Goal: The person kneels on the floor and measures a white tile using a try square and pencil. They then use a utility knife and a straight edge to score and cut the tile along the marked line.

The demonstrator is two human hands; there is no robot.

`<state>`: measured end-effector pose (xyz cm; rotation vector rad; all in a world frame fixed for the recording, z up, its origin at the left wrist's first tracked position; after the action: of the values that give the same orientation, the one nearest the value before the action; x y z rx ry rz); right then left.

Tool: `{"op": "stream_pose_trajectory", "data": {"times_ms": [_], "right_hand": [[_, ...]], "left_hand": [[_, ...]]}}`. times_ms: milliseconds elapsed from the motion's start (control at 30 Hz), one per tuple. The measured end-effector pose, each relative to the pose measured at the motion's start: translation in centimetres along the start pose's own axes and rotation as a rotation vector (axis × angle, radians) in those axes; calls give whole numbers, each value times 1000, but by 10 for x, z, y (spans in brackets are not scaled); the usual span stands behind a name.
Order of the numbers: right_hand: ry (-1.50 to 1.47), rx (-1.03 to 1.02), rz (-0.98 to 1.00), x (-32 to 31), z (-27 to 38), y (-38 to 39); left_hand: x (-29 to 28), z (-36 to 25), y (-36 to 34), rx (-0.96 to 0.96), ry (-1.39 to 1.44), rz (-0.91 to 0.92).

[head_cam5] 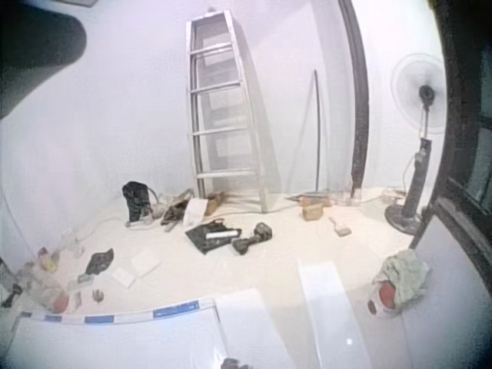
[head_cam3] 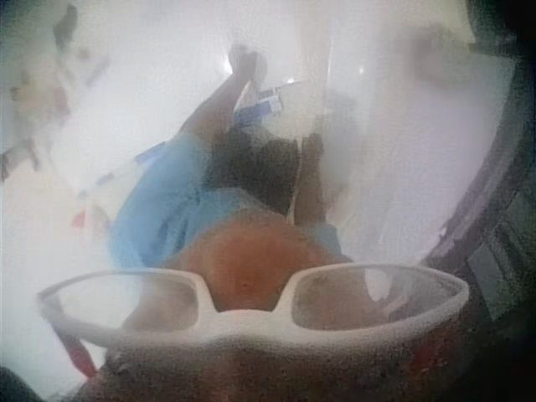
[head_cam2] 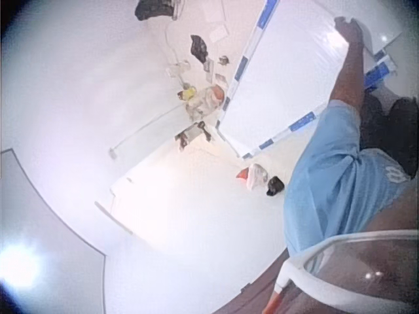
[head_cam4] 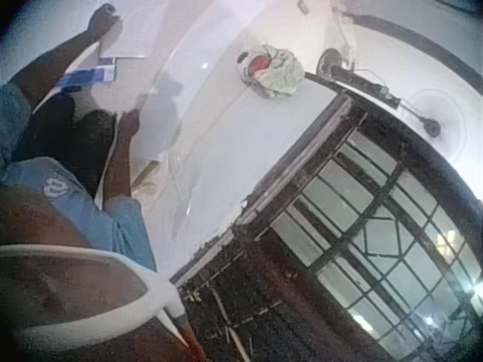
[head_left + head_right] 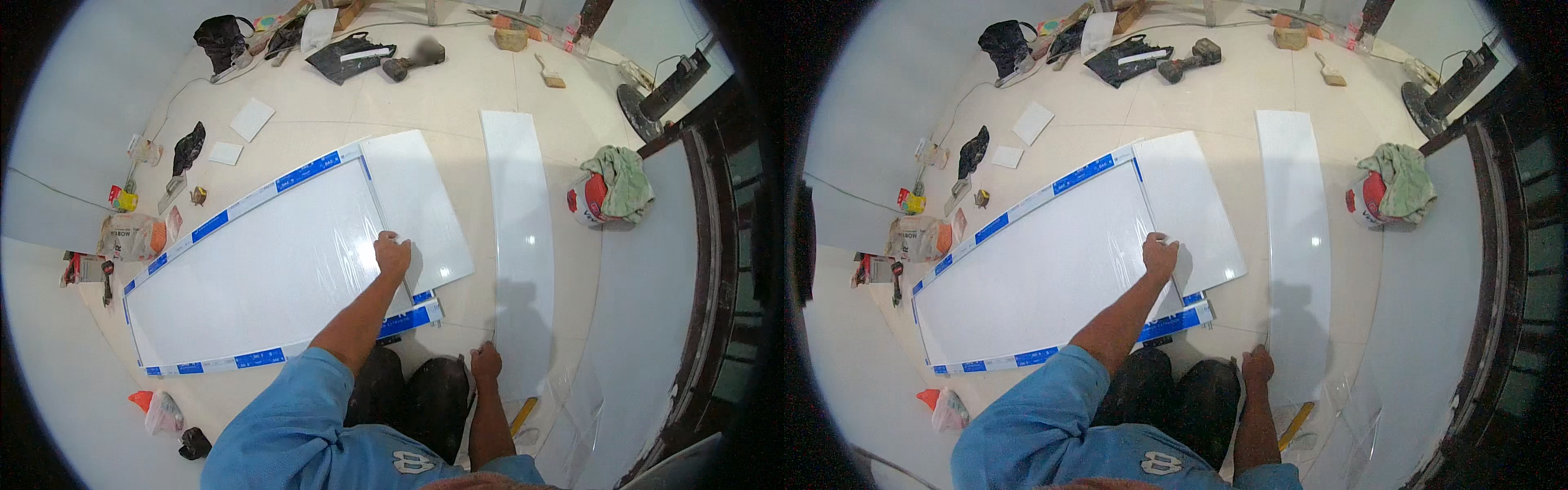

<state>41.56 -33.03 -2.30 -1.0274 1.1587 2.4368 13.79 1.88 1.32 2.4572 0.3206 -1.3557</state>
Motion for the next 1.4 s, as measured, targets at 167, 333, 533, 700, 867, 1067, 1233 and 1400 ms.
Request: {"op": "stream_pose_trajectory", "data": {"times_ms": [167,333,533,700,867,1067,1233,1400], "right_hand": [[38,66,31,-24,17,-11],[224,12,249,-13,42,7],[199,-70,303,6,41,11],[-12,-82,193,-11,24,-7],[33,-232,39,-39,27,-16],[157,60,183,-49,25,-24],[257,-21,121,-66,70,-47],[94,-273,-260,-61,154,-115]], "left_hand": [[5,8,-3,-203,-132,18],[19,10,-9,-145,40,155],[35,-38,-11,-143,276,208],[47,-75,-36,-8,1,156],[64,-94,-48,151,-160,318],[69,-91,-32,172,-143,392],[67,-78,-21,144,-165,517],[59,-71,-28,504,-329,569]]}}
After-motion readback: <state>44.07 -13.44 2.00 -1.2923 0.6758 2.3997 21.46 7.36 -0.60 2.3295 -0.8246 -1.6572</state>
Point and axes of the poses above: each hand's wrist, its own y-axis away from the middle knuckle, its own x-axis out of the palm, z = x × y, the point moved 5 cm from there along -y, towards the middle knuckle, and after that the axes turned 14 degrees about -y, right-handed, at the moved point
